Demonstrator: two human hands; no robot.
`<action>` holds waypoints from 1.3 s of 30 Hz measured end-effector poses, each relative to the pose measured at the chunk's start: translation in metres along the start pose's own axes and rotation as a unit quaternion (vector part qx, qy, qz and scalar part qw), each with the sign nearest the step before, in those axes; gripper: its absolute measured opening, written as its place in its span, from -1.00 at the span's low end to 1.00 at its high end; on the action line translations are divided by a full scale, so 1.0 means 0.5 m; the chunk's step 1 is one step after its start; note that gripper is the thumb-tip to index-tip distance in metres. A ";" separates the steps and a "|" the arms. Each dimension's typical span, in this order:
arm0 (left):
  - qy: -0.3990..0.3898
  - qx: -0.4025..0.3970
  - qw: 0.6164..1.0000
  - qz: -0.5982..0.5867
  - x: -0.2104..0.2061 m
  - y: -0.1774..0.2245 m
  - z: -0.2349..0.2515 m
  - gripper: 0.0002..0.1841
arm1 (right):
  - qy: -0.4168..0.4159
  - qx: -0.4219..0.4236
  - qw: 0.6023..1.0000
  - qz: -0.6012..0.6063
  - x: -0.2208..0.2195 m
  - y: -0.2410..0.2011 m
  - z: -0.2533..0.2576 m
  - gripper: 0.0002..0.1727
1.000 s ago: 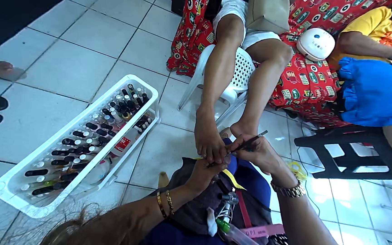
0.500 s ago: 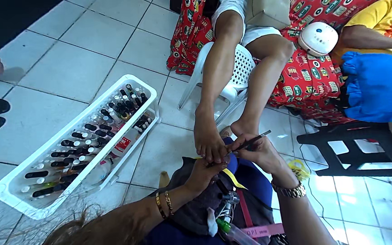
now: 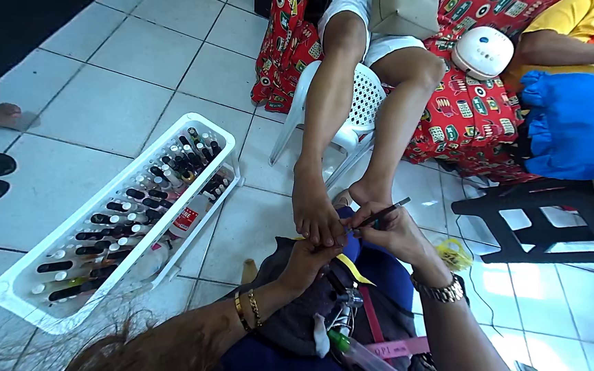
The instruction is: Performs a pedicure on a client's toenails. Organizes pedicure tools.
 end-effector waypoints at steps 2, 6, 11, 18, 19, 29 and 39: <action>-0.001 0.001 1.000 0.003 0.000 0.001 0.000 -0.87 | -0.001 0.004 1.000 -0.011 -0.002 -0.003 0.000 -0.88; 0.000 -0.001 1.000 -0.004 0.000 0.000 -0.001 -0.86 | -0.002 0.009 0.999 -0.037 -0.004 -0.009 0.001 -0.89; 0.004 0.003 1.000 -0.004 0.000 0.000 -0.001 -0.86 | 0.001 0.013 0.998 -0.058 -0.009 -0.019 -0.001 -0.90; 0.002 0.012 1.000 0.011 0.001 0.000 -0.002 -0.88 | 0.011 0.031 0.995 -0.094 -0.012 -0.025 -0.003 -0.91; 0.003 0.011 1.000 0.014 0.001 0.001 -0.002 -0.88 | 0.013 0.030 0.995 -0.098 -0.013 -0.025 -0.004 -0.91; 0.004 0.005 1.000 0.014 0.001 0.001 -0.002 -0.88 | 0.027 0.037 0.993 -0.107 -0.013 -0.021 -0.013 -0.89; 0.001 -0.005 1.000 0.006 0.001 0.000 -0.001 -0.87 | 0.050 0.022 0.997 -0.059 -0.011 -0.011 -0.027 -0.92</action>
Point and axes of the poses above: each hand's wrist, its own z-axis towards the middle knuckle, its own x-axis out of the back of the hand, y = z × x, the point moved 6 cm from there along z, towards the middle knuckle, and after that the axes turned 4 degrees about -y, right-handed, at the moved point
